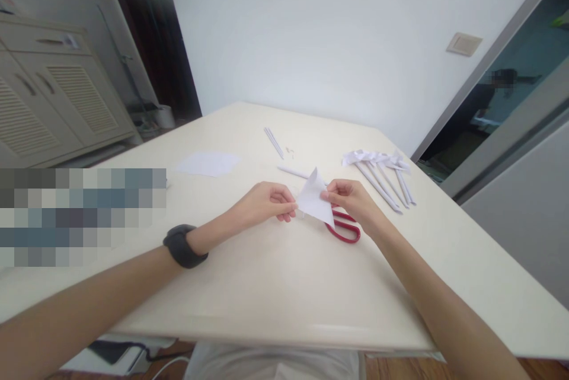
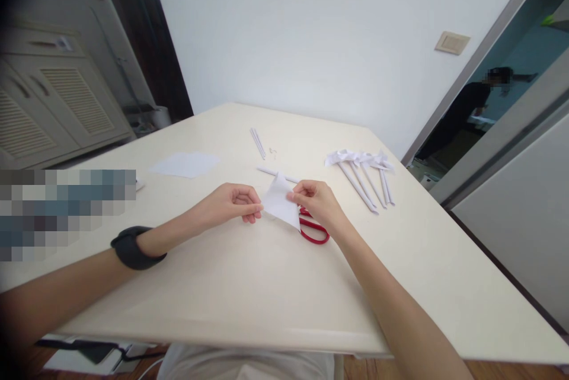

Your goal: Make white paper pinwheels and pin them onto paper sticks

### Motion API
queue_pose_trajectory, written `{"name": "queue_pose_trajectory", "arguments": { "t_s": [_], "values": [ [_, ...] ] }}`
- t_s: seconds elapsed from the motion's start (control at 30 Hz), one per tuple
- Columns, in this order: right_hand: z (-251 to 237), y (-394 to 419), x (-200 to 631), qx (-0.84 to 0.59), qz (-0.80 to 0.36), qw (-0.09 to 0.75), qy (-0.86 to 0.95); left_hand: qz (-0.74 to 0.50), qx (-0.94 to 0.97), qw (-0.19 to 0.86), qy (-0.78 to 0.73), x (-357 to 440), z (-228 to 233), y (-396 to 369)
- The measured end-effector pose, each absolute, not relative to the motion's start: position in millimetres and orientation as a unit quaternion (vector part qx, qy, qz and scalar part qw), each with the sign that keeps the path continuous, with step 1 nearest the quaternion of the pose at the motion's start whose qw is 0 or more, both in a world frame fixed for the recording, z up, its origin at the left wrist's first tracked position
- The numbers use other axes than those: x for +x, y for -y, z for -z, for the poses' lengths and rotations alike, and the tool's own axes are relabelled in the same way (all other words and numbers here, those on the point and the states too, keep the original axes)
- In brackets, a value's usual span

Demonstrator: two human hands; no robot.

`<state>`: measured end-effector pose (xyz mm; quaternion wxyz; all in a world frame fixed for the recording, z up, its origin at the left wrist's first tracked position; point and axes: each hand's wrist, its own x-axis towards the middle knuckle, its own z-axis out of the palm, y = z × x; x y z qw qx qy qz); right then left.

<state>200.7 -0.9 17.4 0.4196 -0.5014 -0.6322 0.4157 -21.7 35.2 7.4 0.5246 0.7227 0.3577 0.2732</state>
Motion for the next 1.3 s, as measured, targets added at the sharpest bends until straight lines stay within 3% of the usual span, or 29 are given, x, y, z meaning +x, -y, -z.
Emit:
{"name": "queue_pose_trajectory", "arguments": {
  "t_s": [0.2, 0.43, 0.6, 0.83, 1.1, 1.23, 1.3],
  "values": [
    [-27, 8, 199, -0.503, -0.400, 0.372, 0.670, -0.259, 0.731, 0.521, -0.357, -21, -8, -30],
    [-30, 10, 194, -0.481, -0.447, 0.431, 0.619, -0.241, 0.736, 0.537, -0.333, -20, -11, -25],
    [-32, 12, 195, -0.491, -0.418, 0.410, 0.645, -0.230, 0.767, 0.495, -0.339, -23, -10, -25],
    [-41, 14, 203, -0.479, -0.310, 0.439, 0.694, -0.243, 0.888, 0.168, -0.351, -23, -12, -22],
    [-53, 26, 198, -0.432, -0.346, 0.400, 0.731, -0.266, 0.895, 0.103, -0.342, -27, -17, -18],
    [-47, 20, 206, -0.495, -0.345, 0.431, 0.671, -0.291, 0.900, -0.007, -0.324, -34, -17, -22],
    [-42, 16, 209, -0.529, -0.402, 0.393, 0.636, -0.296, 0.898, -0.060, -0.321, -39, -19, -24]
  ]
}}
